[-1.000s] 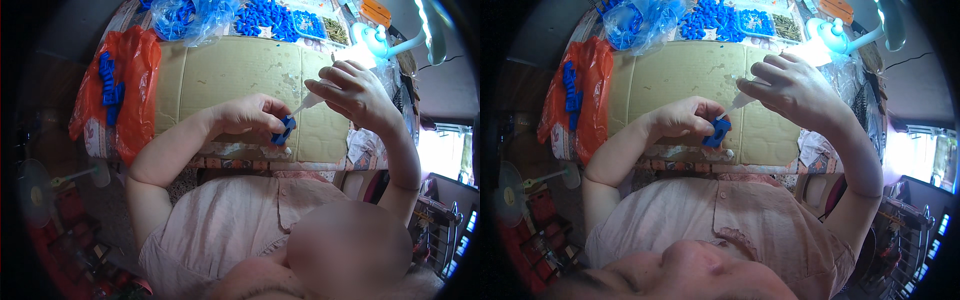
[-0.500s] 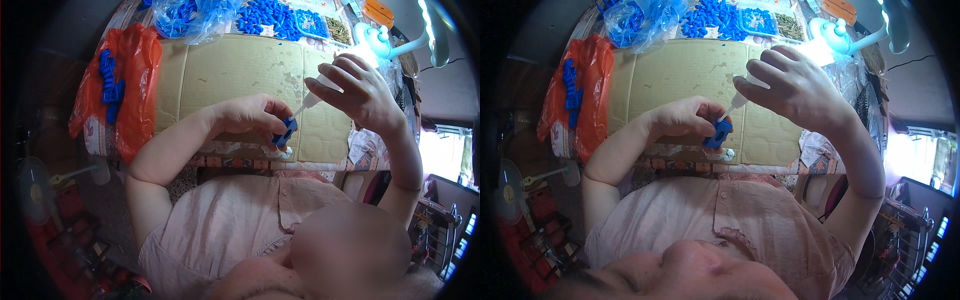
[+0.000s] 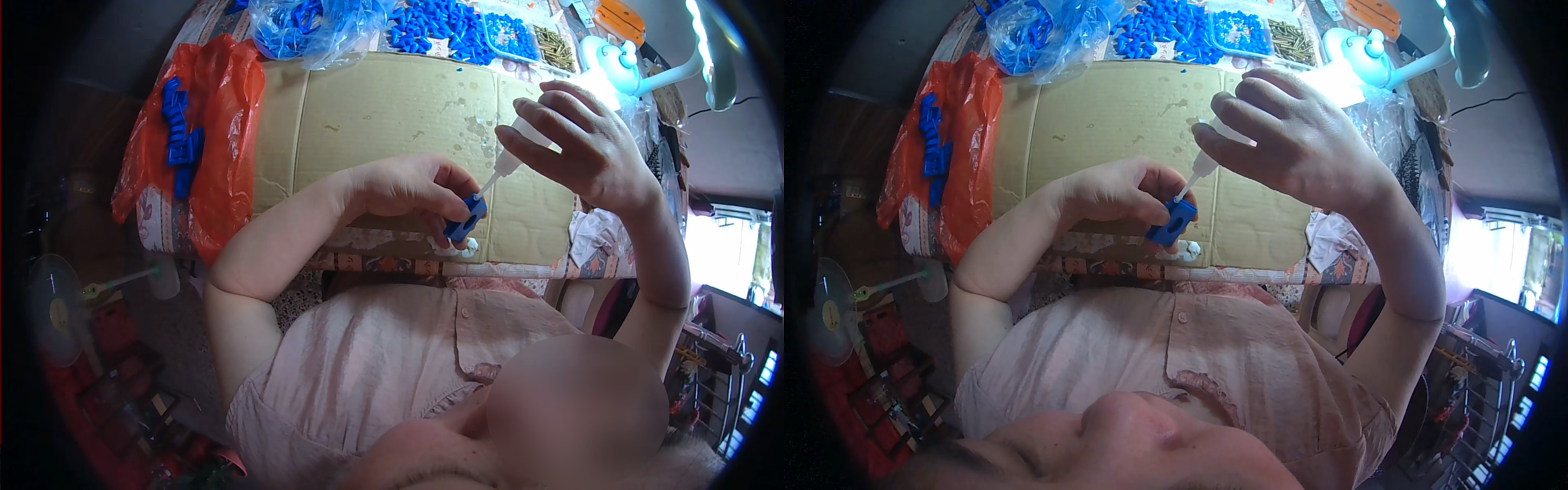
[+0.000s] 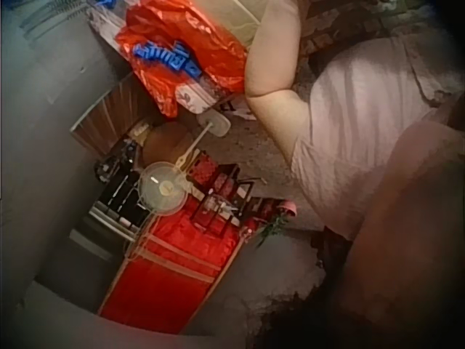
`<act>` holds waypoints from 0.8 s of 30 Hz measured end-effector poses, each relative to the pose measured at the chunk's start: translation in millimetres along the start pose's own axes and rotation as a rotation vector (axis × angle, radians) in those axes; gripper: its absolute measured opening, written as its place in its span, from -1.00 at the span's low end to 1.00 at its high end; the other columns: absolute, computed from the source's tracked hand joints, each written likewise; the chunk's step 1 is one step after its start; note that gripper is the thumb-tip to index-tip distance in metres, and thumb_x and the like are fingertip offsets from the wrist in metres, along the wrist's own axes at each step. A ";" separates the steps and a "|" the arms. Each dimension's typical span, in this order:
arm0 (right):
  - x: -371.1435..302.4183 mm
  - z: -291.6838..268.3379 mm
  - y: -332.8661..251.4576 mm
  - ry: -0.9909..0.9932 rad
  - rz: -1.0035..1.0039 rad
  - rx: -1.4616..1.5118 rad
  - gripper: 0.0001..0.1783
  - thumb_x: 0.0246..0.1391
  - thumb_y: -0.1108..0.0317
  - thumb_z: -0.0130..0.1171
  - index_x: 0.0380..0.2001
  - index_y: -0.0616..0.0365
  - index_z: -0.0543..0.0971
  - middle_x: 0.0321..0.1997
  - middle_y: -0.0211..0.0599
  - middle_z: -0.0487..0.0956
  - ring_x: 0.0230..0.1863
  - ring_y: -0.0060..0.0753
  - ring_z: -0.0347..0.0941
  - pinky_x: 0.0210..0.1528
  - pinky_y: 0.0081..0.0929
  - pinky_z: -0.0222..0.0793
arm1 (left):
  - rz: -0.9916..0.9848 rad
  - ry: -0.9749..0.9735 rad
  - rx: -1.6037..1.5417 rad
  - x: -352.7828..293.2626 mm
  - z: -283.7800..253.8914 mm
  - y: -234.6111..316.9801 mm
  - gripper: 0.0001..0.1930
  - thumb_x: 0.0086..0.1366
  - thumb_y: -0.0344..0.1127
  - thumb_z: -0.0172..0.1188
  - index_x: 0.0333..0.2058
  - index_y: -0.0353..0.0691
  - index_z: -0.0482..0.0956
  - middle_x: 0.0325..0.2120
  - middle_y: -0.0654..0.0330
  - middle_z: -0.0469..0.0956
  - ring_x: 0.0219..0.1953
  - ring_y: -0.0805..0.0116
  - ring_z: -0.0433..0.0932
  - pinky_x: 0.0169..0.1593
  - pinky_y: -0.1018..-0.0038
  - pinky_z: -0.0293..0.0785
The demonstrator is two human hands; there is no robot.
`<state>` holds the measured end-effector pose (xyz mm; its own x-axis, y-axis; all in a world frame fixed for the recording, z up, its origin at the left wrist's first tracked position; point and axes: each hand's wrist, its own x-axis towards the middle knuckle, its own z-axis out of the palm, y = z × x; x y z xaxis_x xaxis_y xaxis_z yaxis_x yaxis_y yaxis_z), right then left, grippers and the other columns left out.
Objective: Assembling blue plastic components using a metal spring and applying glue.
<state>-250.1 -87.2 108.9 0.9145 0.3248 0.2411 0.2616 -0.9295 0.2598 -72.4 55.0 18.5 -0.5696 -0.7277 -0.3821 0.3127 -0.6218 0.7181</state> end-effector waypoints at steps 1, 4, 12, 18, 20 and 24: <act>1.3 -0.6 0.4 0.024 -0.019 -0.015 -0.56 -0.28 0.36 0.20 -0.18 0.09 0.53 -0.25 -0.26 0.47 -0.24 -0.34 0.44 -0.02 -0.29 0.40 | -0.004 -0.005 0.000 0.3 -0.1 -0.1 -0.69 0.01 -0.55 0.06 -0.19 -0.42 0.40 -0.38 0.11 0.50 -0.37 0.28 0.58 -0.32 0.45 0.52; 4.0 -2.2 0.6 0.051 -0.042 -0.028 -0.56 -0.28 0.35 0.21 -0.18 0.09 0.54 -0.25 -0.25 0.47 -0.25 -0.35 0.44 0.00 -0.26 0.40 | -0.007 -0.011 0.007 0.0 0.5 -0.1 -0.70 0.02 -0.56 0.05 -0.20 -0.41 0.41 -0.40 0.12 0.50 -0.37 0.29 0.58 -0.35 0.47 0.52; 8.3 -0.7 -0.3 0.131 -0.083 -0.072 -0.63 -0.29 0.35 0.16 -0.27 0.15 0.49 -0.31 -0.31 0.44 -0.28 -0.38 0.41 0.03 -0.24 0.35 | 0.022 -0.079 -0.031 2.0 -5.2 -6.3 -0.78 0.11 -0.43 0.17 -0.25 -0.36 0.46 -0.42 0.16 0.53 -0.36 0.31 0.60 -0.33 0.49 0.56; 8.3 1.3 1.7 0.129 -0.087 -0.073 -0.62 -0.29 0.35 0.17 -0.26 0.15 0.49 -0.30 -0.30 0.45 -0.29 -0.34 0.41 0.05 -0.25 0.36 | -0.007 -0.051 -0.020 1.2 -1.6 -2.8 -0.74 0.05 -0.58 0.03 -0.21 -0.40 0.42 -0.42 0.14 0.48 -0.38 0.30 0.58 -0.34 0.47 0.52; 8.2 1.9 2.1 0.121 -0.085 -0.075 -0.62 -0.30 0.34 0.18 -0.27 0.13 0.50 -0.29 -0.30 0.46 -0.29 -0.33 0.42 0.04 -0.26 0.37 | -0.010 -0.046 -0.019 2.0 -3.2 -3.9 -0.74 0.06 -0.58 0.03 -0.21 -0.40 0.42 -0.42 0.15 0.48 -0.38 0.30 0.58 -0.34 0.47 0.53; 8.8 2.1 1.4 0.144 -0.086 -0.087 -0.64 -0.28 0.35 0.18 -0.27 0.12 0.51 -0.29 -0.30 0.46 -0.27 -0.34 0.42 0.05 -0.26 0.36 | 0.032 -0.097 -0.036 2.7 -6.2 -7.5 -0.75 0.12 -0.41 0.16 -0.21 -0.38 0.45 -0.41 0.15 0.53 -0.37 0.33 0.59 -0.34 0.48 0.57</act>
<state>-241.0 -86.0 109.4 0.8348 0.4297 0.3442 0.3034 -0.8807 0.3637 -71.6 56.0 8.4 -0.6292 -0.7171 -0.2999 0.3579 -0.6098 0.7071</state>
